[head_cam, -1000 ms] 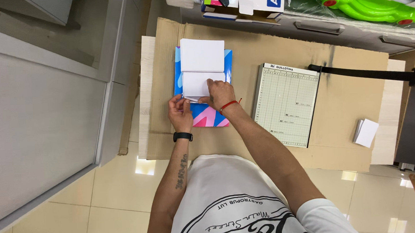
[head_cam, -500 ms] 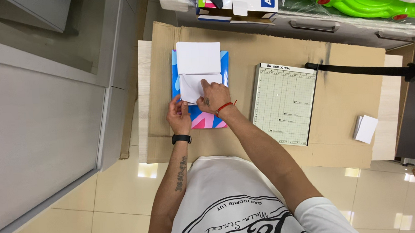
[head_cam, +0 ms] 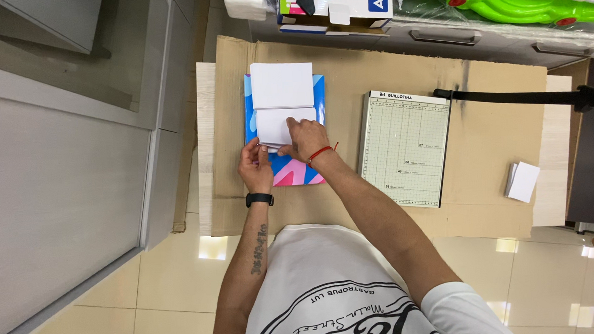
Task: The person repeatedly picks up sheets of paper from a stack, aligns them on a paper cutter, and cuts them into smaller pieces using the cutter's blade. The cut pieces are stacked on the table.
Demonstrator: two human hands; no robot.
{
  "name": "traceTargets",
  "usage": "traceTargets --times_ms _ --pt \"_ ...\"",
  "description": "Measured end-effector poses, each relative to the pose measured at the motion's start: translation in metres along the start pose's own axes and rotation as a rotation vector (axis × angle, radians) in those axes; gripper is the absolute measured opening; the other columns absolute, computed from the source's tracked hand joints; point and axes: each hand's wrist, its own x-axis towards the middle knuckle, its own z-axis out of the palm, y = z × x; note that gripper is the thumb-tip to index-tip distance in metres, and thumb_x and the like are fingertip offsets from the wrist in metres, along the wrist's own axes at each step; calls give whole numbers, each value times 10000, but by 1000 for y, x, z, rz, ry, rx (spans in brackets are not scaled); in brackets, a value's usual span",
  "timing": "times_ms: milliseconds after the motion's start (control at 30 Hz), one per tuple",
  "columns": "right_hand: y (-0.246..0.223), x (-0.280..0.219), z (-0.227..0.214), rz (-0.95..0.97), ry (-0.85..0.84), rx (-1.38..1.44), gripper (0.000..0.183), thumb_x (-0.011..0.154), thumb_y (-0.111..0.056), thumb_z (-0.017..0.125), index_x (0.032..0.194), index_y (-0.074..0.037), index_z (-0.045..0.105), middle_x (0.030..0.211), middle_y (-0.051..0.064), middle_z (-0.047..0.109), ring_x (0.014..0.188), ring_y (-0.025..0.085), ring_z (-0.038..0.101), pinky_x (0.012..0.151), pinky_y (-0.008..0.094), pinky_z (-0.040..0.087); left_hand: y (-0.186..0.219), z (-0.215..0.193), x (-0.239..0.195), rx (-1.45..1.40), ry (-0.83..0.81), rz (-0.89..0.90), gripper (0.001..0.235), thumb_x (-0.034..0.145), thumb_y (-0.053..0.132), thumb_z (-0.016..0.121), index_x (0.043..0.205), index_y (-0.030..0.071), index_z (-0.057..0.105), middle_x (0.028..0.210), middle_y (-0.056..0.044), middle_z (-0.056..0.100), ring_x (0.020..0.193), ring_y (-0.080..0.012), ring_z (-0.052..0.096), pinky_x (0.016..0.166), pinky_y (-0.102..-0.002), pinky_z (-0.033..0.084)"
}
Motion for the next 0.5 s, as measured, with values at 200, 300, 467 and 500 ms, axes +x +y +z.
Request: traceTargets --times_ms 200,300,467,500 --pt "5 2 -5 11 -4 24 949 979 -671 1065 1619 -17 812 1238 285 931 1188 492 944 1002 605 804 10 1 -5 -20 -2 -11 313 1245 110 862 1555 83 839 1208 -161 921 982 -189 851 703 -297 751" --pt "5 -2 -12 13 4 22 854 992 -676 1050 1505 -28 837 1202 275 931 1178 509 942 1002 628 798 22 2 -10 -10 14 -22 312 1236 68 845 1547 94 837 1200 -128 902 972 -166 821 731 -297 751" --pt "9 -2 -11 6 18 56 796 1031 -688 1005 1461 -38 841 1207 268 937 1185 510 942 1008 638 795 12 -13 8 164 79 71 331 1239 94 838 1561 171 839 1301 -113 857 1002 -225 865 718 -348 730" --pt "10 -3 -11 1 18 61 764 1050 -665 994 1463 -41 841 1218 268 940 1194 516 941 1019 649 792 9 -14 13 162 92 77 300 1252 97 804 1539 170 852 1276 -129 862 982 -240 863 702 -362 714"
